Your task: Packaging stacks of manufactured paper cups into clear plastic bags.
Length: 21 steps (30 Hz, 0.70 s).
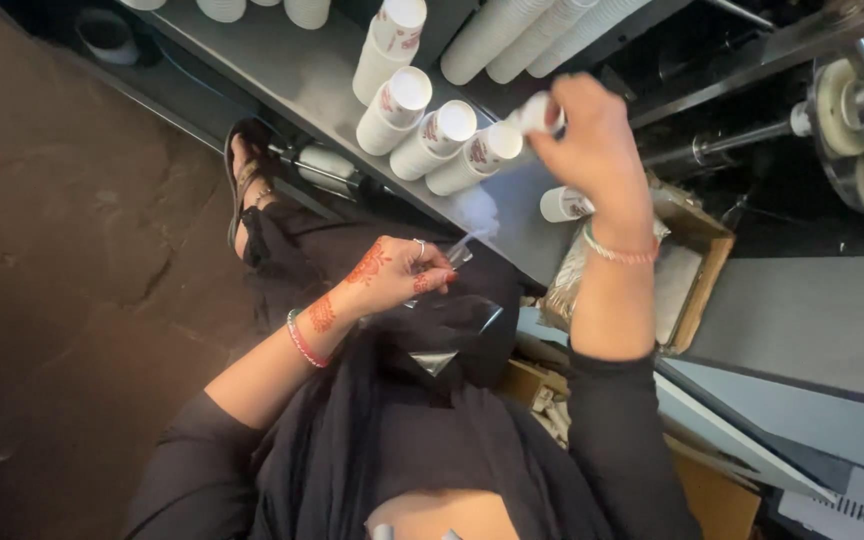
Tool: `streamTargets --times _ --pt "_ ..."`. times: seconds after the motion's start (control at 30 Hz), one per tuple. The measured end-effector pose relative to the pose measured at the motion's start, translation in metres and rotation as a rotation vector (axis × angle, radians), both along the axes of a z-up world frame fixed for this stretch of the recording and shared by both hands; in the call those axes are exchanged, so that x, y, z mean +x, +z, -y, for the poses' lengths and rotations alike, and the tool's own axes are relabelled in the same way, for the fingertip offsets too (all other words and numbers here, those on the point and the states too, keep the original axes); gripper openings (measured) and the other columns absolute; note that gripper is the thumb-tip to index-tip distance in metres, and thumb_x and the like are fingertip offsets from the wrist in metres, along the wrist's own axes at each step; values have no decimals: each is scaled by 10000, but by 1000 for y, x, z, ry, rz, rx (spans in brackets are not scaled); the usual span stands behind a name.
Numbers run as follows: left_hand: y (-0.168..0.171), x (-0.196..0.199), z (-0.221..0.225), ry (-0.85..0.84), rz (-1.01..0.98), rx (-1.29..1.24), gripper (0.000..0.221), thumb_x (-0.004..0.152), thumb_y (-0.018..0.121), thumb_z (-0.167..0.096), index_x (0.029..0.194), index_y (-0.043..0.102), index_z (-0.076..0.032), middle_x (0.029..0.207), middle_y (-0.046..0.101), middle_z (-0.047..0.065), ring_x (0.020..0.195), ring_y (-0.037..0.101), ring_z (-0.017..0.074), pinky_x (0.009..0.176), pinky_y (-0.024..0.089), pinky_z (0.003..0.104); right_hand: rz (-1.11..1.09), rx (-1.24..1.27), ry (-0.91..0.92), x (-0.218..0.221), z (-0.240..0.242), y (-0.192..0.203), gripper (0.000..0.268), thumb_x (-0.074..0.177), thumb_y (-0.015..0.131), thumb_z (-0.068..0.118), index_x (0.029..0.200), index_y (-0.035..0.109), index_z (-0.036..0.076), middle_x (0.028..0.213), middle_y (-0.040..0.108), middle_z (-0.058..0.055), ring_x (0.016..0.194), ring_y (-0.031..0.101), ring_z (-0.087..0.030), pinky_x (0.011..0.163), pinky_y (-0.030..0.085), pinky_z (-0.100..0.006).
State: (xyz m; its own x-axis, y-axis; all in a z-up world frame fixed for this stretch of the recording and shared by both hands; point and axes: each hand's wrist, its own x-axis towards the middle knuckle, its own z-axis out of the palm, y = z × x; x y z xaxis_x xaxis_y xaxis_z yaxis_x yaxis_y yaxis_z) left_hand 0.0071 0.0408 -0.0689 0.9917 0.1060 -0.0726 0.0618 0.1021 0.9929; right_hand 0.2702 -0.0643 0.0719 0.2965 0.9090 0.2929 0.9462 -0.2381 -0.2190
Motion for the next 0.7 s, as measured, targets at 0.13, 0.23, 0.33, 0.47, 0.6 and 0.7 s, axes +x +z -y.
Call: streamTargets --times 0.13,0.23,0.33,0.47,0.6,0.7 --pt "1 3 5 33 108 91 203 929 736 -218 993 771 -28 791 783 35 718 699 68 658 555 251 -160 -38 -85 -42 38 3 332 783 897 108 922 610 16 969 650 -156 888 666 -329 780 538 -388" --pt "21 3 10 45 133 124 205 927 711 -207 1017 757 -29 850 787 51 766 759 120 690 591 280 -383 36 -203 -69 52 8 308 802 884 78 978 636 30 1073 714 -97 940 720 -239 810 561 -327" --pt "42 -2 15 106 139 321 216 916 752 -241 984 766 -36 824 760 96 683 750 190 636 572 324 -331 161 -190 -91 72 17 292 816 860 15 1030 661 18 1218 721 -99 1076 719 -242 894 560 -325" --pt "45 -2 25 366 461 424 159 942 766 -185 984 746 -34 895 753 111 749 742 232 658 574 319 -436 139 53 -127 84 16 278 815 825 12 1067 708 -4 1239 701 -129 1134 691 -276 959 546 -359" --pt "54 13 37 588 379 410 175 902 815 -181 958 756 -26 805 719 118 654 719 227 606 558 310 -626 -100 144 -156 78 -20 248 818 828 70 1030 730 -16 1135 702 -139 1054 697 -269 907 544 -362" --pt "50 21 21 761 318 316 167 935 805 -160 1005 742 -23 787 723 83 636 702 193 598 549 291 -913 118 200 -160 90 -40 52 970 750 62 985 720 22 1112 767 -71 1028 765 -196 933 597 -313"
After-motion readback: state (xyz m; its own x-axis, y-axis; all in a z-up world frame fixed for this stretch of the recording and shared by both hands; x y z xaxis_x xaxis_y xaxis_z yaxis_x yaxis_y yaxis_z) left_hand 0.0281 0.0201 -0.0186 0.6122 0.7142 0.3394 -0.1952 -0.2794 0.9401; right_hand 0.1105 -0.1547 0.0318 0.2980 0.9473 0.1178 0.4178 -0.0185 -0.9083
